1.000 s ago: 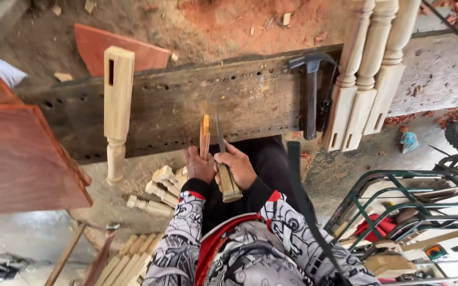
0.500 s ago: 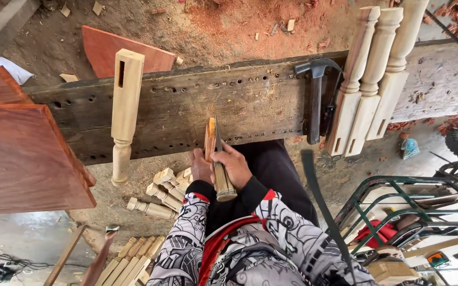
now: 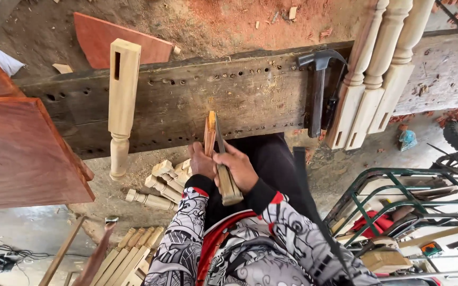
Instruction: Shaping, hammering, and sawing wooden components to create furniture legs on a workbench.
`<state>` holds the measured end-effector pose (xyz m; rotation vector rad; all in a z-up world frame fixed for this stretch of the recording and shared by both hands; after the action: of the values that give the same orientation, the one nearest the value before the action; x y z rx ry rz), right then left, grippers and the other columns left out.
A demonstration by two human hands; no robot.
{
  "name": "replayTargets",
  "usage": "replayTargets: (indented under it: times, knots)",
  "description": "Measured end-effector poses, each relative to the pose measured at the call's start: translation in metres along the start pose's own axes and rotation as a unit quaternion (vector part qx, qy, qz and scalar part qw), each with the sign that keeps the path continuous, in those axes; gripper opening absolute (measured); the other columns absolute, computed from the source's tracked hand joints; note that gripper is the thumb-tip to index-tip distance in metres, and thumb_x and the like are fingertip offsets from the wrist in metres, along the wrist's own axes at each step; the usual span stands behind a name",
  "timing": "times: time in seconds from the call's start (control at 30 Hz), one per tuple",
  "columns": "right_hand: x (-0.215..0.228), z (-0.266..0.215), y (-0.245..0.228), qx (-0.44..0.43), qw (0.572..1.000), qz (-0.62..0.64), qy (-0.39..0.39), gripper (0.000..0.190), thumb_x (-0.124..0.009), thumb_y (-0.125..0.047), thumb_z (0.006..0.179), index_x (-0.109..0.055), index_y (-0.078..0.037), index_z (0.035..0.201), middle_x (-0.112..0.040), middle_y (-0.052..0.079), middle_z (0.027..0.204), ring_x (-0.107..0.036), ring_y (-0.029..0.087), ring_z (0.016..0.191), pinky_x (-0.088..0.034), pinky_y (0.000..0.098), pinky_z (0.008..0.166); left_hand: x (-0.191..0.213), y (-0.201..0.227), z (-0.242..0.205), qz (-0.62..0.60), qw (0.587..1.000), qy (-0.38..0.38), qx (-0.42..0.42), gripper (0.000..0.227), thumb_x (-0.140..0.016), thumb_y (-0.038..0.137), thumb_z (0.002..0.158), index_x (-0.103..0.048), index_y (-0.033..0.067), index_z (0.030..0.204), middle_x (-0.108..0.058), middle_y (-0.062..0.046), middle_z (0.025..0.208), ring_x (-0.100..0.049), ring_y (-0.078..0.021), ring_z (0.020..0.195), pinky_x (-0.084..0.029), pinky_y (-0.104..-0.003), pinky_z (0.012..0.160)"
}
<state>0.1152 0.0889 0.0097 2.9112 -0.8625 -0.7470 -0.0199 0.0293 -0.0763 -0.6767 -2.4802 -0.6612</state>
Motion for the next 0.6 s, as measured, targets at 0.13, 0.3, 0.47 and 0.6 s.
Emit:
replayTargets:
  times: [0.13, 0.3, 0.47, 0.6]
  knots:
    - [-0.004, 0.006, -0.012, 0.012, 1.000, -0.006, 0.012, 0.038, -0.061, -0.013, 0.096, -0.056, -0.005, 0.132, -0.062, 0.010, 0.073, -0.062, 0.024, 0.047, -0.052, 0.0383, 0.041, 0.000, 0.001, 0.010, 0.005, 1.000, 0.007, -0.029, 0.039, -0.075, 0.024, 0.084, -0.046, 0.0092, 0.105, -0.049, -0.020, 0.114, -0.059, -0.0497, 0.098, -0.048, -0.059, 0.077]
    - [-0.010, -0.019, -0.004, 0.009, 1.000, -0.009, 0.008, 0.051, -0.060, -0.010, 0.093, -0.055, -0.013, 0.144, -0.063, 0.009, 0.076, -0.062, 0.022, 0.048, -0.054, 0.0357, 0.044, 0.002, 0.007, 0.003, 0.008, 1.000, -0.001, 0.004, 0.034, -0.073, 0.021, 0.084, -0.047, 0.0095, 0.104, -0.050, -0.018, 0.115, -0.059, -0.0486, 0.099, -0.048, -0.059, 0.078]
    - [-0.019, -0.026, -0.015, 0.008, 0.998, -0.048, 0.035, 0.060, -0.060, -0.010, 0.091, -0.052, -0.017, 0.150, -0.062, 0.009, 0.072, -0.061, 0.021, 0.046, -0.053, 0.0344, 0.042, 0.005, 0.012, 0.009, 0.000, 1.000, 0.007, -0.010, 0.035, -0.073, 0.021, 0.083, -0.047, 0.0102, 0.104, -0.049, -0.018, 0.114, -0.059, -0.0483, 0.098, -0.049, -0.059, 0.078]
    - [-0.027, -0.028, -0.016, 0.013, 0.999, -0.046, 0.025, 0.057, -0.060, -0.010, 0.090, -0.053, -0.014, 0.147, -0.061, 0.008, 0.072, -0.061, 0.020, 0.045, -0.052, 0.0330, 0.042, 0.005, 0.010, 0.004, -0.001, 1.000, 0.002, 0.008, 0.035, -0.073, 0.021, 0.084, -0.046, 0.0100, 0.105, -0.049, -0.017, 0.116, -0.060, -0.0471, 0.098, -0.049, -0.059, 0.078]
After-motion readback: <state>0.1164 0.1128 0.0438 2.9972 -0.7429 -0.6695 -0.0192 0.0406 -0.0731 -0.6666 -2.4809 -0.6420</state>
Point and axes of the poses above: each hand's wrist, its own z-axis towards the middle knuckle, its own x-axis out of the back of the hand, y = z × x, the point moved 9 cm from there along z, towards the middle knuckle
